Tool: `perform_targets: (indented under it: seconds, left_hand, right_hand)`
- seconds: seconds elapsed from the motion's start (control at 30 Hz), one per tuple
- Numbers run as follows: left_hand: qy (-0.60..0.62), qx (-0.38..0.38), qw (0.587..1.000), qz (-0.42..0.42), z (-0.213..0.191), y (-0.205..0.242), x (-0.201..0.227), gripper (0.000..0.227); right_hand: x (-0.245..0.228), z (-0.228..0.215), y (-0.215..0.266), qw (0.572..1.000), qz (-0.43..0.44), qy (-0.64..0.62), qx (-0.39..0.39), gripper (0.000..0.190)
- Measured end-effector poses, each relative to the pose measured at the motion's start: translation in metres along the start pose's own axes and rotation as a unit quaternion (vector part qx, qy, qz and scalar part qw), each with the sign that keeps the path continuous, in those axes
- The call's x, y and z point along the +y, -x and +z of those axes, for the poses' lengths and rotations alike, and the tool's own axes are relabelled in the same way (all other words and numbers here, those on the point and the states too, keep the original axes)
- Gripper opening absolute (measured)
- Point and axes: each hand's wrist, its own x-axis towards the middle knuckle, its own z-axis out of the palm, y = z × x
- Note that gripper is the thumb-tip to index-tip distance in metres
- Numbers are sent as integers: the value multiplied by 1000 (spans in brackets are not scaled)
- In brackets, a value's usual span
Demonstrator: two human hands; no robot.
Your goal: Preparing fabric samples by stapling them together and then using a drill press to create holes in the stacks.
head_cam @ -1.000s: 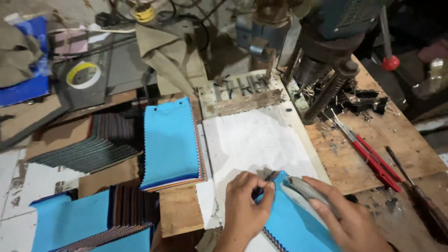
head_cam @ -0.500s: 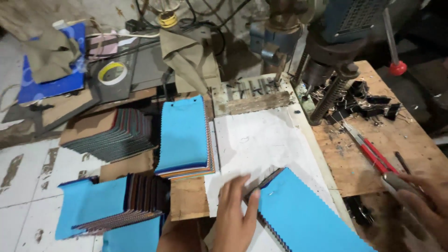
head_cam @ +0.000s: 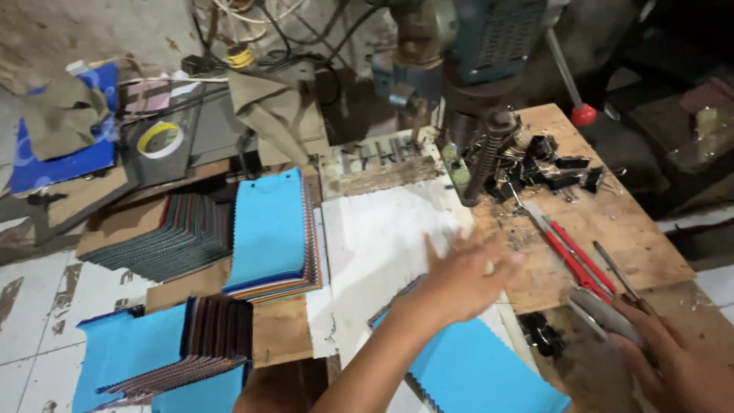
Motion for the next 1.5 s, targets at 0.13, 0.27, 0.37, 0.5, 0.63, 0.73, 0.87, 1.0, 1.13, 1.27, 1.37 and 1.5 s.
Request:
perform_targets:
  seconds: [0.13, 0.27, 0.37, 0.5, 0.63, 0.73, 0.87, 1.0, 1.13, 1.27, 1.37, 1.5]
  left_hand:
    - [-94, 215, 971, 33, 13, 48, -50, 65]
    - [20, 333, 941, -53, 54, 111, -107, 70]
    - [292, 393, 864, -117, 128, 119, -126, 86]
    - [565, 444, 692, -67, 208, 88, -124, 132]
    - [620, 421, 626, 215, 181, 66, -113, 112]
    - [632, 319, 704, 45, 114, 85, -84, 101]
    - [609, 291, 737, 18, 109, 87, -89, 96]
    - [573, 280, 770, 19, 105, 108, -74, 85]
    - [539, 227, 809, -46, 126, 88, -106, 112]
    - [524, 257, 811, 44, 190, 49, -173, 127]
    - [441, 255, 858, 64, 216, 60, -186, 125]
    - [400, 205, 891, 68, 178, 135, -137, 73]
  right_hand:
    - [-53, -48, 7, 998, 4, 53, 45, 51]
    - [-124, -103, 2, 980, 78, -86, -159, 62]
    - [-157, -113, -22, 850, 268, -185, -414, 62]
    - [-177, -75, -10, 724, 362, -407, -423, 72]
    - [-194, -68, 0, 679, 379, -474, -413, 77]
    - [-210, -57, 13, 699, 390, -502, -328, 75]
    - [-168, 61, 31, 696, 202, -679, -114, 96]
    - [-154, 96, 35, 725, 62, -683, -67, 116]
    - [-199, 0, 4, 745, 215, -600, -200, 108]
    - [-210, -39, -8, 691, 411, -562, -196, 73]
    - [-200, -59, 3, 592, 416, -644, -248, 79]
    - [-159, -32, 39, -30, 100, -971, -213, 47]
